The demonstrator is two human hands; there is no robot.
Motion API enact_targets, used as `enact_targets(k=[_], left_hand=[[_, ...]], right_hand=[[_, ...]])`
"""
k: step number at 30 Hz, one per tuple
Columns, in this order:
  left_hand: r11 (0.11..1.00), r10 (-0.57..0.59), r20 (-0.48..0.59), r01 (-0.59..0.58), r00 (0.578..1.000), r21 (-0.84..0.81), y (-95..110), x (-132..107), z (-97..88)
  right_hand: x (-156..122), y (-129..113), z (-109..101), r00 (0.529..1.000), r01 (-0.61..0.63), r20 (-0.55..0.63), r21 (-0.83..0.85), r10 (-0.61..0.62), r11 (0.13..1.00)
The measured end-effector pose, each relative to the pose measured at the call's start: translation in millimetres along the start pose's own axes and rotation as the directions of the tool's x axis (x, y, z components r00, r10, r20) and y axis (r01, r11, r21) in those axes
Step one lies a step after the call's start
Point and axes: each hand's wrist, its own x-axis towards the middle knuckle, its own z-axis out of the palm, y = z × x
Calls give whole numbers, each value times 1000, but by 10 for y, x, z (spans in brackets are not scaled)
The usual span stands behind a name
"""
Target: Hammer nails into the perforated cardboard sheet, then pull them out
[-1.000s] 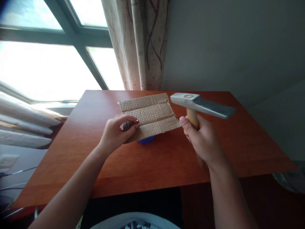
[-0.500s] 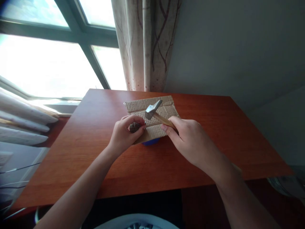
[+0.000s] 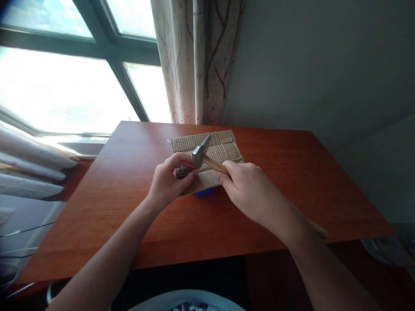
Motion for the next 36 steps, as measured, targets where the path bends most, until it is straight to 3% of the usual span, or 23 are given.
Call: enact_targets(k=[6,12,18,23,28,36], left_hand=[[1000,5,-6,-5,1000,5,36,-2,-8],[999,7,-4,-7,1000,47,22,-2,-6],[998,42,-6,-41,999,49,15,-3,-7],[997,38,-8,-38,999,66,11,-2,-1],[998,35,11,-36,999,60,15,7,-17],[992,88,20,-89,996,87,29,15,-61]], right_hand=[[11,-18,-4,999,9,-44,-6,-10,1000],[27,-9,23,1000,-10,14,-24,11,1000],[-10,-21,3,999,-14,-36,-17,13,1000],[-7,-5,33,1000,-12,18,-11,12,1000],[-24,-29,-8,1000,-14,-27,-10,13,1000],[-3,-17,17,999,-11,40,-4,11,1000]])
